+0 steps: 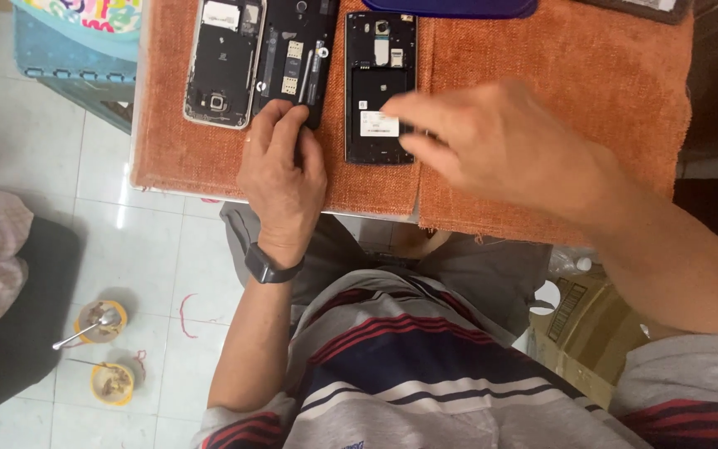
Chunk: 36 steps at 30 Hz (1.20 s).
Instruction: Disassembling a feature phone by removing screws with a screwdriver and prying the casing apart with a tool.
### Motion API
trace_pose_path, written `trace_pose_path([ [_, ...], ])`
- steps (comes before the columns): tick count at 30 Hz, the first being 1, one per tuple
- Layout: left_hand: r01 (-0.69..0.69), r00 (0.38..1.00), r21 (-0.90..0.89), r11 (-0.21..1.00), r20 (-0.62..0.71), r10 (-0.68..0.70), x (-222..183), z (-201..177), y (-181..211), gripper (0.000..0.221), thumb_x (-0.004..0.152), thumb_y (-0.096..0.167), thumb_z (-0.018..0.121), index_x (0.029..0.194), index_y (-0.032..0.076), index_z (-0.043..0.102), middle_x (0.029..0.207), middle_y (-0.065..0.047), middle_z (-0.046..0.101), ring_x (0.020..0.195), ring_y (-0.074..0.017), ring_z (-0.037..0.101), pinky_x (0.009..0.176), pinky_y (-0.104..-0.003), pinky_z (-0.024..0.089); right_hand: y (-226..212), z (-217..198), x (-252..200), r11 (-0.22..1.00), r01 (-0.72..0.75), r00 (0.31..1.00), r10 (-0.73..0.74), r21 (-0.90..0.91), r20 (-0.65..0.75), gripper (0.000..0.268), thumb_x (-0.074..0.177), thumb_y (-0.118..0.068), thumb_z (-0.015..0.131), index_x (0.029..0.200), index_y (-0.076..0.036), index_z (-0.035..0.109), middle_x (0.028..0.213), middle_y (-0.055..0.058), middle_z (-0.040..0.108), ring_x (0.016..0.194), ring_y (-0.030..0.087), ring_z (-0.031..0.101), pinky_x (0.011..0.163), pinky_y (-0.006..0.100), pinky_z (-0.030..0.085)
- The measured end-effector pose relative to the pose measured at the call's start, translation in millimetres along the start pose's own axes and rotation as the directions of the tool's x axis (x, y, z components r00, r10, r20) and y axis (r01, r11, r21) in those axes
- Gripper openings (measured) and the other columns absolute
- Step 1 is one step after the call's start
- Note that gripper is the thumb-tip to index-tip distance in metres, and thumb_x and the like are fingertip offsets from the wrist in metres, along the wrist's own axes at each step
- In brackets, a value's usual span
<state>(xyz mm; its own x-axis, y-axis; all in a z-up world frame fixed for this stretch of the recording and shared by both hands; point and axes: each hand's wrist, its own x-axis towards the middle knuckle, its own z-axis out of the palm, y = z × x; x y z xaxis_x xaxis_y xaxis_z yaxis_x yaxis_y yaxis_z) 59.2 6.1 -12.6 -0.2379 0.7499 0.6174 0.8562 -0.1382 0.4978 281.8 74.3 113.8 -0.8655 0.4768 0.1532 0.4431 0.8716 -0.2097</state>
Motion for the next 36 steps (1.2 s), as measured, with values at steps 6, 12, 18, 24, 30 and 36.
trace_pose_path([
  [6, 0.004, 1.0, 0.034, 0.999, 0.027, -0.005, 2, -1, -1, 0.022, 0.09, 0.001, 0.063, 0.107, 0.011, 0.073, 0.12, -0.005, 0.067, 0.1, -0.0288, 0.064, 0.073, -0.039, 0.055, -11, -12, -1, 0.96, -0.017, 0.996, -0.007, 0.28, 0.085, 0.044, 0.097, 0.004, 0.051, 0.14, -0.006, 0.061, 0.125, 0.015, 0.072, 0.1, 0.035, 0.071, 0.076, 0.048, 0.055],
  [12, -0.027, 0.999, 0.039, 0.999, 0.023, 0.026, 0, 2, -3, 0.018, 0.093, 0.001, 0.066, 0.106, 0.009, 0.075, 0.119, -0.006, 0.068, 0.091, -0.0274, 0.065, 0.07, -0.037, 0.054, 1, -3, -1, 0.998, -0.016, 0.999, 0.014, 0.062, 0.041, 0.022, 0.105, -0.002, 0.057, 0.126, -0.001, 0.064, 0.059, 0.002, 0.054, 0.039, 0.014, 0.047, 0.031, 0.027, 0.035],
  [18, -0.083, 0.996, 0.003, 0.997, 0.036, 0.083, 3, -3, -1, 0.017, 0.093, 0.001, 0.065, 0.104, 0.009, 0.074, 0.117, -0.006, 0.069, 0.089, -0.0273, 0.065, 0.069, -0.036, 0.054, 4, 2, -2, 1.0, -0.021, 0.999, 0.02, 0.01, 0.03, 0.014, 0.107, -0.012, 0.067, 0.118, -0.004, 0.065, 0.055, -0.001, 0.05, 0.037, 0.011, 0.044, 0.03, 0.022, 0.031],
  [24, -0.114, 0.992, -0.021, 0.993, 0.057, 0.115, 6, -7, 1, 0.018, 0.092, 0.001, 0.063, 0.104, 0.008, 0.074, 0.115, -0.006, 0.07, 0.086, -0.028, 0.064, 0.07, -0.037, 0.053, -6, -9, 4, 0.963, 0.017, 0.995, -0.042, 0.268, 0.086, 0.045, 0.096, 0.004, 0.053, 0.14, -0.002, 0.061, 0.128, 0.019, 0.071, 0.101, 0.034, 0.073, 0.086, 0.048, 0.06],
  [30, -0.155, 0.984, -0.071, 0.985, 0.082, 0.16, 6, -12, 1, 0.02, 0.092, 0.0, 0.061, 0.105, 0.008, 0.073, 0.114, -0.006, 0.07, 0.086, -0.0286, 0.064, 0.07, -0.038, 0.052, 2, -2, 3, 0.996, -0.092, 0.995, 0.092, 0.016, 0.033, 0.027, 0.104, -0.011, 0.062, 0.13, -0.006, 0.065, 0.068, 0.007, 0.067, 0.051, 0.026, 0.06, 0.042, 0.041, 0.044],
  [36, -0.164, 0.984, -0.064, 0.984, 0.059, 0.168, 7, -10, 2, 0.018, 0.093, -0.003, 0.062, 0.103, 0.006, 0.074, 0.113, -0.008, 0.071, 0.086, -0.0294, 0.064, 0.069, -0.038, 0.052, 2, 1, 2, 0.999, -0.024, 1.0, 0.025, -0.033, 0.008, 0.027, 0.103, -0.013, 0.076, 0.127, -0.008, 0.066, 0.056, 0.002, 0.055, 0.043, 0.018, 0.053, 0.038, 0.033, 0.04],
])
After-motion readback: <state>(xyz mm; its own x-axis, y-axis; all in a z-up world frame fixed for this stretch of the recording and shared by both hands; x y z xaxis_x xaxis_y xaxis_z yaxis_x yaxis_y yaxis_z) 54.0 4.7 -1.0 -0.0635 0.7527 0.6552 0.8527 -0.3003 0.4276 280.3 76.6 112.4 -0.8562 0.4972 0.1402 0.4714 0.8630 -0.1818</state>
